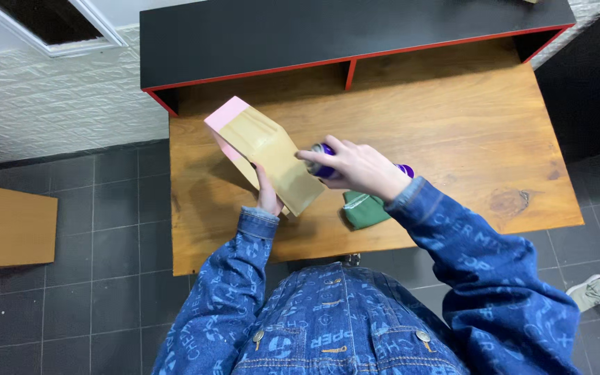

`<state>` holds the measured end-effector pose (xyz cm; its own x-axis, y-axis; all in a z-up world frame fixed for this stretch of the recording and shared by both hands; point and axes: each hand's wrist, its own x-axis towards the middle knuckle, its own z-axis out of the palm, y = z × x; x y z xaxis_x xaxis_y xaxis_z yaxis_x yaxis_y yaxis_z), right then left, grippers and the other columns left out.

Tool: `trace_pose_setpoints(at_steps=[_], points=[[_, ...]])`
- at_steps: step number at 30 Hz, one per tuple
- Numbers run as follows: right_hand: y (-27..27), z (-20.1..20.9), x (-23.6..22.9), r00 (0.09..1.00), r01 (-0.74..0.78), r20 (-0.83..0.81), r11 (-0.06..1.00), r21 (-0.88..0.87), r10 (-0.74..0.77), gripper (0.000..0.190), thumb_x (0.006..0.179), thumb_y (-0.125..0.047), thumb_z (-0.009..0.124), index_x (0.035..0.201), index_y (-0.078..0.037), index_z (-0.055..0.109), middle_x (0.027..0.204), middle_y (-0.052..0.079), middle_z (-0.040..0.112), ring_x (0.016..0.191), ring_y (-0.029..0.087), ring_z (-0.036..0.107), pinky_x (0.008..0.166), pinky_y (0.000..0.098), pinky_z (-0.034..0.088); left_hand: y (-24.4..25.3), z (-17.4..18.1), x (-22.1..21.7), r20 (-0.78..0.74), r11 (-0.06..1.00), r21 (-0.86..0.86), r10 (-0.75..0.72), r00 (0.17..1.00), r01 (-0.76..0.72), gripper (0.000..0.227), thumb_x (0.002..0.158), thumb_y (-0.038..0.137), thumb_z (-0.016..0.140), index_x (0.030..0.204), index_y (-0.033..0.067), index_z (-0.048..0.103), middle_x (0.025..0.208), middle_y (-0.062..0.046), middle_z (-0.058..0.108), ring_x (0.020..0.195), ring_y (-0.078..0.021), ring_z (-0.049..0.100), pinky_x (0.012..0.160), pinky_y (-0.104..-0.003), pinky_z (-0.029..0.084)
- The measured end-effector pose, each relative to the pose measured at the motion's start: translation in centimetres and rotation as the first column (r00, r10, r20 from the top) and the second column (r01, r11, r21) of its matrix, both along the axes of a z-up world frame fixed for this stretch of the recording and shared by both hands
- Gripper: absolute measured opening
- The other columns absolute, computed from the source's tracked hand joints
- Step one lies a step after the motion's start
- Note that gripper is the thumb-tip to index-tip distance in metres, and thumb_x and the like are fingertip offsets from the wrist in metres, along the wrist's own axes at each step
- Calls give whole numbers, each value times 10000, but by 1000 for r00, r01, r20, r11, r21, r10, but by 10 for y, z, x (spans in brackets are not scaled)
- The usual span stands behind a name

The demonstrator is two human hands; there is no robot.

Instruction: The person picks up a hexagonal wooden frame, sprays it with a purple spray can, and wipes it with a green cloth. They rotate the frame to clean different sides and edges, then place it back on the table.

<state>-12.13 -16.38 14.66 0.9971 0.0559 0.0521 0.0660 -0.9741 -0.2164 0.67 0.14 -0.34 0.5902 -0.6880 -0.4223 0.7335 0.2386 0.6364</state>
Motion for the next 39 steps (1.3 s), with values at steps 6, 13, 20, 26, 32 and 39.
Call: trace_pose_setpoints(at_steps=[6, 13, 20, 26, 32, 39], points=[[23, -3, 35, 992, -87, 74, 981, -176, 101, 700, 788, -313, 725, 1430, -405, 463, 1140, 73, 502, 886, 349, 688, 686, 475, 629, 2, 10, -6, -25, 1000, -21, -16, 1000, 15, 1035, 864, 903, 185, 1604, 184, 261, 1608, -128, 372, 1435, -342, 415, 1206, -485, 375], [35, 10, -10, 982, -188, -58, 953, -239, 179, 687, 778, -297, 733, 1393, -422, 454, 1132, 85, 519, 871, 333, 702, 625, 438, 625, 2, 75, -15, -135, 995, 19, 99, 986, -98, 1049, 843, 891, 191, 1613, 180, 239, 1631, -154, 322, 1460, -374, 364, 1220, -514, 341], [26, -8, -20, 980, -168, -142, 967, -191, 143, 737, 760, -293, 733, 1423, -420, 439, 1109, 80, 530, 844, 346, 715, 621, 455, 632, 11, 89, -4, -177, 987, -4, 159, 971, -162, 1049, 730, 928, 401, 1572, 311, 307, 1612, -56, 383, 1426, -325, 441, 1227, -539, 348], [28, 16, 13, 994, -84, 49, 980, -181, 94, 668, 800, -328, 706, 1419, -401, 466, 1115, 62, 508, 822, 327, 699, 622, 441, 629, 7, 48, 13, -250, 992, -47, 106, 963, -121, 1082, 776, 939, 312, 1589, 226, 278, 1601, -121, 383, 1422, -358, 442, 1207, -533, 394], [20, 30, -22, 998, -60, -4, 991, -124, 60, 580, 843, -320, 688, 1393, -352, 505, 1104, 83, 525, 865, 354, 697, 640, 465, 631, 13, 131, -7, -274, 970, -56, 213, 938, -237, 1008, 801, 839, 462, 1573, 208, 315, 1595, -116, 405, 1420, -347, 446, 1192, -536, 389], [5, -6, -77, 993, 17, -111, 996, -83, -26, 635, 834, -363, 698, 1424, -389, 464, 1197, 58, 525, 932, 342, 713, 697, 460, 642, 17, 130, -8, -369, 951, -68, 257, 893, -302, 967, 780, 829, 493, 1536, 241, 360, 1557, -62, 453, 1383, -314, 492, 1197, -518, 410]])
